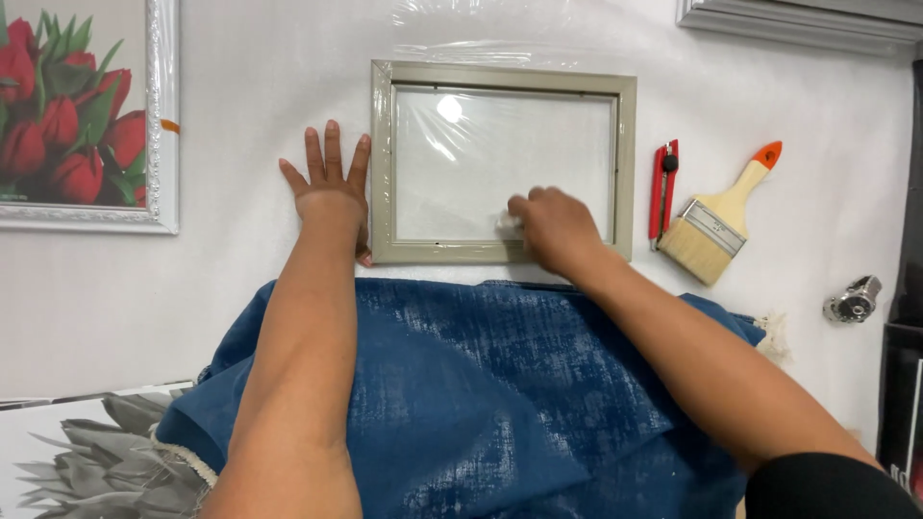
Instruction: Assembling and cleaning picture frames using a utility knife, brush, and cloth
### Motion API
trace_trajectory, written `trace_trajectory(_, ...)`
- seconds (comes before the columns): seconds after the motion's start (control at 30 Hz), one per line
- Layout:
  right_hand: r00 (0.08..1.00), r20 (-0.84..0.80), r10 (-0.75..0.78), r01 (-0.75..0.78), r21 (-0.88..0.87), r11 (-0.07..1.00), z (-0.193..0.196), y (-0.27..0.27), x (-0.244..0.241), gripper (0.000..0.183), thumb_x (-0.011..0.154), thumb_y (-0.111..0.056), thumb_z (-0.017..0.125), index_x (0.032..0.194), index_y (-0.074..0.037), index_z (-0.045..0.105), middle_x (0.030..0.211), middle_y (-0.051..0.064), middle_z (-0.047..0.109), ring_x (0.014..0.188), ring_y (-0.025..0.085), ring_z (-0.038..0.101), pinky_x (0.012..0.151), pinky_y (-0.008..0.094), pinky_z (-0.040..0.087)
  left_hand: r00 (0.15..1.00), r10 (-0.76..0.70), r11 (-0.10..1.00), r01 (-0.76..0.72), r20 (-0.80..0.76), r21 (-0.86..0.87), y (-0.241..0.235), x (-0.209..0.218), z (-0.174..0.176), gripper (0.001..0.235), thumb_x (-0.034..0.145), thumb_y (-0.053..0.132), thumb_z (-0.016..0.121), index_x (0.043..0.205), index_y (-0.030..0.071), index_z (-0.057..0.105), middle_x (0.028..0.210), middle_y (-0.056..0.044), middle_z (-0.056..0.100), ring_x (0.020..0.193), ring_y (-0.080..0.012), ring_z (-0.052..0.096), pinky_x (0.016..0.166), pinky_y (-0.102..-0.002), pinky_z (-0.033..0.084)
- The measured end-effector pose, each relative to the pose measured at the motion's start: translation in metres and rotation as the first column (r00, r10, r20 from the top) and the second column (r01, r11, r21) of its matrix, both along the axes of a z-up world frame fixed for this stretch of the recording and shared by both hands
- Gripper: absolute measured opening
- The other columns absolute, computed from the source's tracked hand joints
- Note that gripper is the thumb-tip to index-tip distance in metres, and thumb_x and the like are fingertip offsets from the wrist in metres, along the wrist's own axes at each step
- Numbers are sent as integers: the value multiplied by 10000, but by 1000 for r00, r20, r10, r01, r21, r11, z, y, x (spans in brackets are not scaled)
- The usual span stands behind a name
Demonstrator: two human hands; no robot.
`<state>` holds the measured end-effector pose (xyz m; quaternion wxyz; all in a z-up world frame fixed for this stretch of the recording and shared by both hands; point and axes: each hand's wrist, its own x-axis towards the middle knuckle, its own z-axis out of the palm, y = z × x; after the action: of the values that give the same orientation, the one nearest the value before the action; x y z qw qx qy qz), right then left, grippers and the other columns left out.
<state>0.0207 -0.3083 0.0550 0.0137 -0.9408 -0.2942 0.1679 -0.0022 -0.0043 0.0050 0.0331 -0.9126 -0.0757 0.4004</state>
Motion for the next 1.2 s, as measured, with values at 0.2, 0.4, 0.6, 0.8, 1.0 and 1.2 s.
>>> trace_trajectory(0.2,999,-44,29,-30,-21,999,-10,7,18,297,914,-30,574,1094,-169,765,869,139,718,857,335,724,738,469,614,1000,-6,1000,6,16,-2,-5,2,26,1776,492,242,1112,1582,286,-289,1630,-161,-345,1486,-421,-312,1142,-768,-74)
trace_trajectory(0.4,981,188,-47,34,72,997,-52,33,125,310,844,-39,643,1087,-202,748,895,122,690,879,364,714,733,510,606,999,7,1000,-7,-51,-2,-2,5,21,1716,548,268,1075,1584,276,-293,1628,-149,-361,1486,-412,-327,1154,-753,-85)
trace_trajectory(0.6,981,168,-99,84,98,992,-34,34,71,348,792,-1,691,1083,-180,759,892,111,702,877,341,727,758,492,609,983,20,1000,-22,-180,-5,-24,7,105,1538,710,350,996,1631,199,-226,1685,-166,-273,1537,-379,-257,1216,-662,-38)
trace_trajectory(0.8,993,-118,-13,14,7,1000,11,34,-28,304,876,-11,607,1106,-149,749,900,143,705,895,338,714,778,485,607,989,17,1000,-17,-147,6,-17,2,88,1564,690,384,1002,1622,216,-241,1683,-154,-276,1538,-373,-256,1213,-668,-35)
trace_trajectory(1.0,999,44,15,-16,19,1000,-24,53,63,268,909,-42,595,1097,-155,750,889,141,711,888,351,713,746,501,602,988,34,999,-34,-153,4,-7,9,58,1624,648,361,1032,1600,250,-278,1658,-148,-327,1511,-381,-307,1182,-706,-80)
trace_trajectory(1.2,977,204,-62,22,195,981,-23,80,109,233,841,42,664,1008,-98,748,895,121,707,780,333,649,700,478,541,984,-100,994,93,-145,-56,-4,11,60,1618,637,446,990,1603,156,-275,1607,-280,-366,1412,-487,-368,1134,-765,14)
